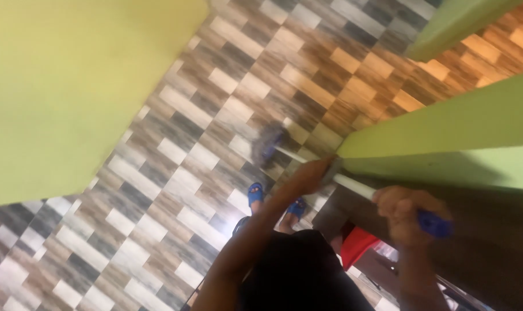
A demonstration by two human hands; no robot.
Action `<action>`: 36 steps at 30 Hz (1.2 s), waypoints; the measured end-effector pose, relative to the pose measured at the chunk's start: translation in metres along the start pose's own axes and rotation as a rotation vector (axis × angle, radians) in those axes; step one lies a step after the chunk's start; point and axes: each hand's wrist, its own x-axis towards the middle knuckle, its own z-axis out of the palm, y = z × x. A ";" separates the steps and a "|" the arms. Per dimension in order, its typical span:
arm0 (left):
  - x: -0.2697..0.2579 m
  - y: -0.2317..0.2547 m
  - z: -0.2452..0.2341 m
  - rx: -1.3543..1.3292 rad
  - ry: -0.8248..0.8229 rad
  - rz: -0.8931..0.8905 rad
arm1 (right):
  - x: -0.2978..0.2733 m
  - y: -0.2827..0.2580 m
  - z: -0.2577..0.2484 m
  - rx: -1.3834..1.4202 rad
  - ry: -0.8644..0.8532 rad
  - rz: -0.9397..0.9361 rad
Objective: Mopping the floor using a mop and a spray bottle.
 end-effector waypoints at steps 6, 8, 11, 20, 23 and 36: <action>-0.065 -0.046 -0.093 -0.021 0.468 -0.334 | -0.017 0.056 0.022 1.515 0.653 0.433; -0.088 -0.070 -0.100 0.120 0.610 -0.342 | 0.008 0.099 0.052 0.736 0.371 0.201; -0.109 -0.095 -0.112 0.289 0.824 -0.447 | 0.050 0.166 0.080 0.079 0.060 -0.115; -0.151 -0.159 -0.116 0.243 1.083 -0.940 | 0.142 0.160 0.192 0.094 -0.002 -0.086; -0.150 -0.140 -0.128 0.188 1.100 -0.934 | 0.134 0.168 0.207 0.072 -0.020 -0.096; -0.147 -0.114 -0.140 0.092 1.102 -0.907 | 0.114 0.157 0.227 0.067 -0.046 -0.105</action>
